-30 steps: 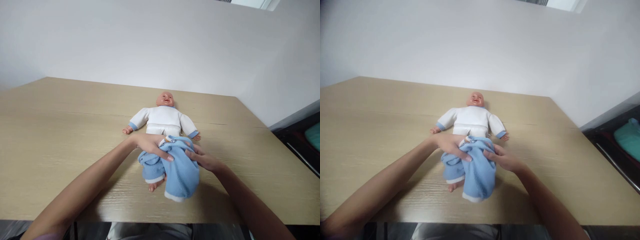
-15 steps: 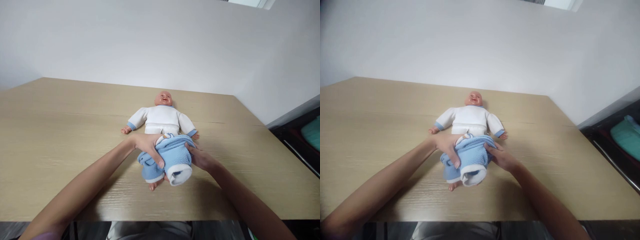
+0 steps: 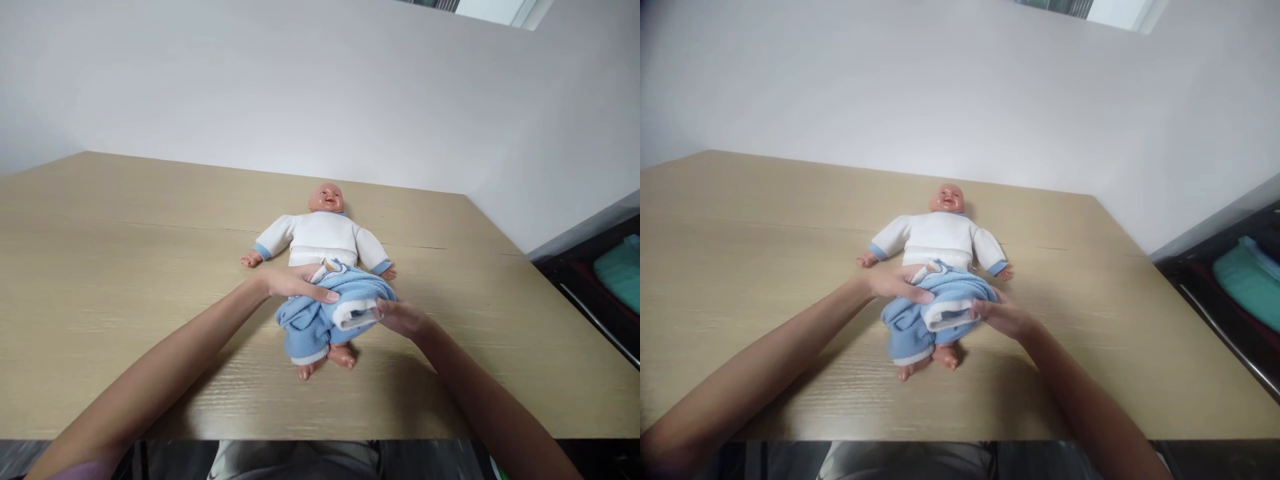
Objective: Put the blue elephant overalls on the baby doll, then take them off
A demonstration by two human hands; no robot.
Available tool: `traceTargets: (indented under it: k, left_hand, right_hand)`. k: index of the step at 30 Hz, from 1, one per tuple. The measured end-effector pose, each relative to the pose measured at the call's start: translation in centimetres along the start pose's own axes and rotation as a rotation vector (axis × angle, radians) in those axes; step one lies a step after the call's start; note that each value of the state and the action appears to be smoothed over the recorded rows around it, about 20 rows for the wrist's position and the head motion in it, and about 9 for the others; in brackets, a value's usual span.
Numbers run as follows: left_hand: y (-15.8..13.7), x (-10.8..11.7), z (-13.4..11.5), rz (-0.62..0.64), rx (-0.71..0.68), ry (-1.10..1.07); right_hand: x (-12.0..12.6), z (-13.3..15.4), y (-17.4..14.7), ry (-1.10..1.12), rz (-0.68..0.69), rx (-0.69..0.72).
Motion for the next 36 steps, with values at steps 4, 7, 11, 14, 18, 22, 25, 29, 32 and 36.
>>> traceTargets:
  k: [4, 7, 11, 14, 18, 22, 25, 29, 32, 36]
  left_hand:
    - [0.1, -0.2, 1.0, -0.052, -0.007, -0.094]
    - [0.2, -0.1, 1.1, -0.056, -0.032, -0.090]
    - [0.2, -0.3, 0.1, -0.006, -0.029, 0.031]
    - [0.4, -1.1, -1.3, 0.022, -0.047, 0.089]
    - [0.8, -2.0, -2.4, -0.003, 0.017, 0.251]
    - [0.6, -3.0, -2.5, 0.136, 0.107, 0.348]
    - [0.2, -3.4, -2.2, 0.211, 0.182, 0.524]
    - [0.2, -3.5, -1.4, 0.171, 0.312, 0.807]
    - [0.4, -4.5, -1.0, 0.159, 0.350, 0.898]
    - [0.2, -5.6, -0.7, 0.158, 0.424, 0.985]
  right_hand:
    - [0.1, -0.7, 0.4, 0.135, 0.001, -0.001]
    - [-0.5, 0.0, 0.0, 0.017, -0.015, 0.036]
    - [-1.7, 1.6, -1.1, -0.157, -0.127, 0.057]
    - [-2.6, 2.7, -2.3, -0.204, -0.335, 0.115]
    - [-5.2, 1.6, -5.2, -0.232, -0.759, 0.165]
    - [-9.9, -2.5, -7.8, -0.292, -0.925, 0.107]
    - [-11.2, -5.1, -8.8, -0.424, -0.953, 0.083]
    - [-8.6, -7.0, -10.1, -0.650, -1.141, 0.035]
    - [-7.1, -7.0, -10.5, -0.852, -1.176, 0.027]
    - [-7.7, -5.8, -10.5, -0.964, -1.121, 0.142]
Point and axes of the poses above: each hand's wrist, its own y-axis towards the middle knuckle, its own x-axis out of the back of the hand, z = x × y, the point moved 6 cm from there along y, towards the middle knuckle, and after that the axes turned 10 degrees about -x, right-handed, at the moved point
